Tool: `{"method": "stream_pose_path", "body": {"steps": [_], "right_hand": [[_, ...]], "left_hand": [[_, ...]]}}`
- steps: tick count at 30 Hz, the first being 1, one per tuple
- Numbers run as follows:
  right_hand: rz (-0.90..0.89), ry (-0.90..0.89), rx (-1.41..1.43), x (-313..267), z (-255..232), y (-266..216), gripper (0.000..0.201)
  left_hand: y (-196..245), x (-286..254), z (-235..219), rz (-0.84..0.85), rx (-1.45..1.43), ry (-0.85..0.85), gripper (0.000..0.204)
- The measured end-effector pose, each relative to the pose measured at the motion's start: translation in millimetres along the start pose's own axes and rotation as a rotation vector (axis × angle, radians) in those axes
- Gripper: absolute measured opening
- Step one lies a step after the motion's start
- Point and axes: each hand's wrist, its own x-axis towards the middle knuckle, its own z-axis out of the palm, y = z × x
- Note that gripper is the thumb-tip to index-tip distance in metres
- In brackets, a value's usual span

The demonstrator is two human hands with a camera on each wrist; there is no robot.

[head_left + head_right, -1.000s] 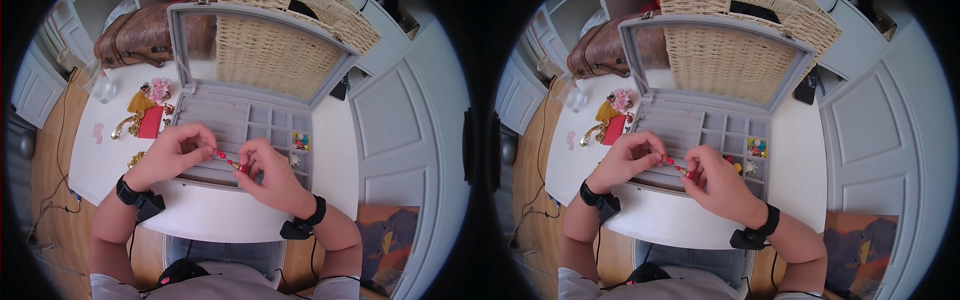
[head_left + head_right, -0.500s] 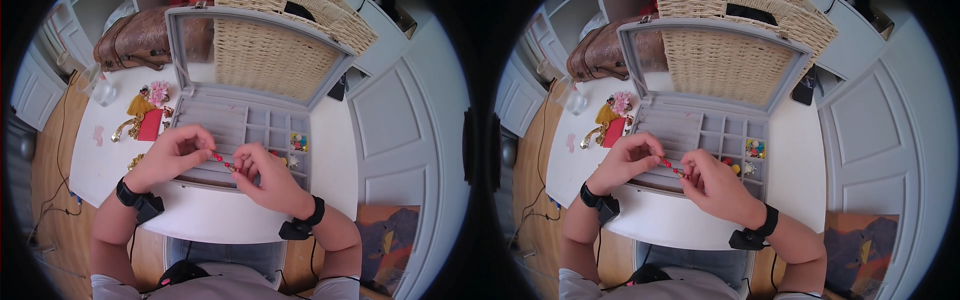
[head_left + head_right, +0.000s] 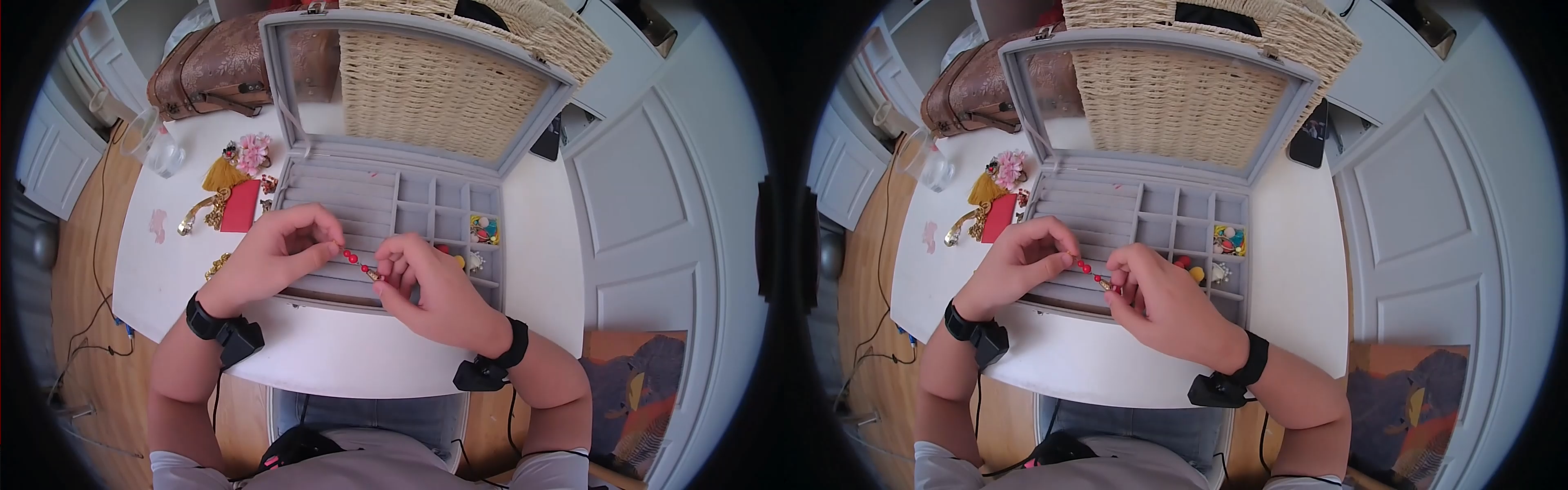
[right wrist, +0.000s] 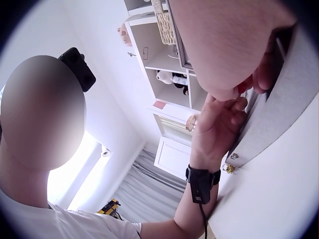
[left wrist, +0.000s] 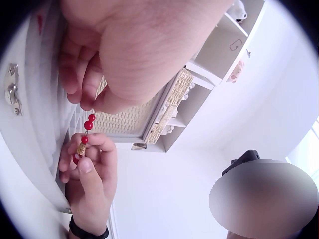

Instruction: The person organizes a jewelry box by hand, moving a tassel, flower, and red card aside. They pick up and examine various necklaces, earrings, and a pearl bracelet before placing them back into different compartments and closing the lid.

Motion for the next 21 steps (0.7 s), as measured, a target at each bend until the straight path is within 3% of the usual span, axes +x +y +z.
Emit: {"method": "stream_pose_path", "body": {"steps": [14, 21], "right_hand": [[0.016, -0.034, -0.029, 0.9, -2.0, -3.0, 0.032], [0.022, -0.049, -0.044, 1.4, -2.8, -5.1, 0.03]], "left_hand": [[-5.9, 0.5, 3.6, 0.063, -0.044, 0.056, 0.014], [-3.0, 0.2, 2.4, 0.08, 0.088, 0.07, 0.011]]}}
